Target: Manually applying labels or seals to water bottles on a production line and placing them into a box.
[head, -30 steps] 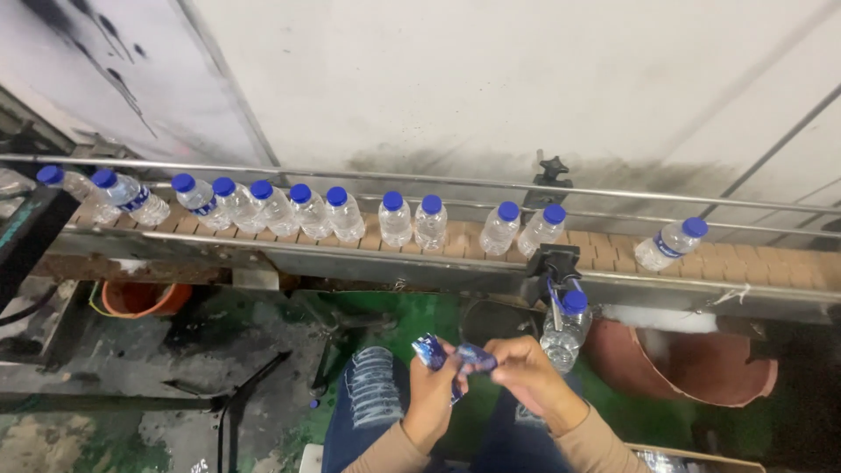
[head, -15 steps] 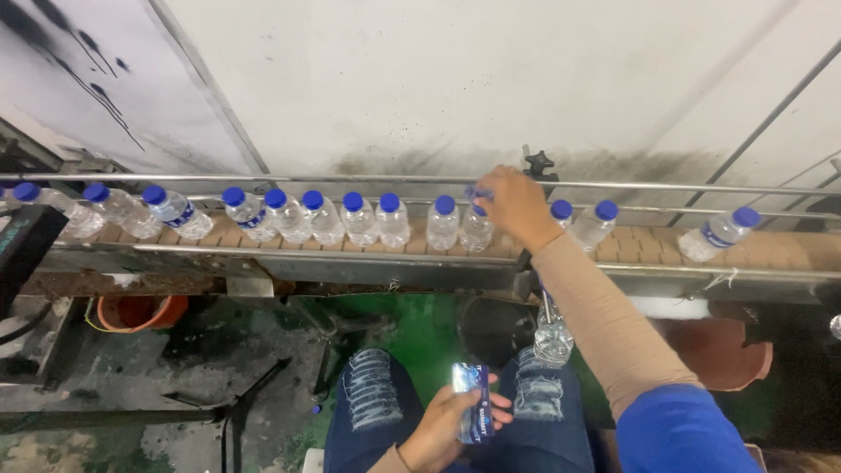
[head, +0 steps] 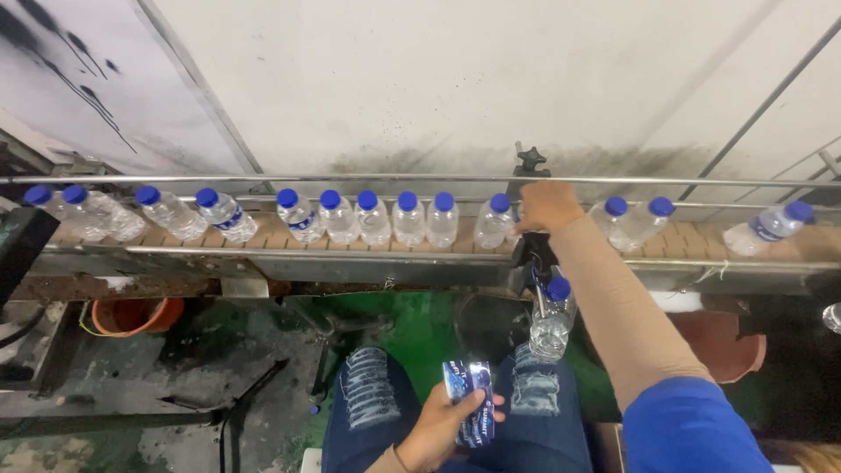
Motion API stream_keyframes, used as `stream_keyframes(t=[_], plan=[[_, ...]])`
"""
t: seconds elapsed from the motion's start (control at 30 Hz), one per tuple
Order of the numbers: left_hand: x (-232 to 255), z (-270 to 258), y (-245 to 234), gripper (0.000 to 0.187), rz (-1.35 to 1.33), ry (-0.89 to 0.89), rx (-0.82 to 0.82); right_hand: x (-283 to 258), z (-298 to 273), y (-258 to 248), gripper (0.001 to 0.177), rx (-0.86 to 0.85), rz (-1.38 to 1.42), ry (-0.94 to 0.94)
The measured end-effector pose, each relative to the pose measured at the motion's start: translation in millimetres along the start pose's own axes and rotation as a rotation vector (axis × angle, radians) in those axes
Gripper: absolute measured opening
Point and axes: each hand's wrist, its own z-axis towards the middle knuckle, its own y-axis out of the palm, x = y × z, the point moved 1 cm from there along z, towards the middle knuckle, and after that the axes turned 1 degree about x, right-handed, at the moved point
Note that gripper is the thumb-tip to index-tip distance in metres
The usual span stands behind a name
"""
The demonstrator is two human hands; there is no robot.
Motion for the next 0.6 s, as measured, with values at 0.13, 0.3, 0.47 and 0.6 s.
stream_keyframes(t=[0.13,0.3,0.47,0.6], plan=[[-4.0,6.6,-8.3,0.02,0.007,-0.009,0.157,6.1,-28.9,4.2,0.088,0.07,0.087,0.03],[-5.4,21.1,-19.6,0.012,-0.085,0.304,0.504,-61.1,-147.0,13.7,0.039,0.305,1.149,-0.271],[0.6,25.9,-19.3,0.012,-0.05,0.591,0.426,-96.9,-158.5,96.7,0.044,0.141,1.346,-0.673],[11.5,13.2,-1.4,0.008,-0.021,0.543,0.447,-97.0,-149.8,122.9,0.014,0.233,1.596,-0.584]])
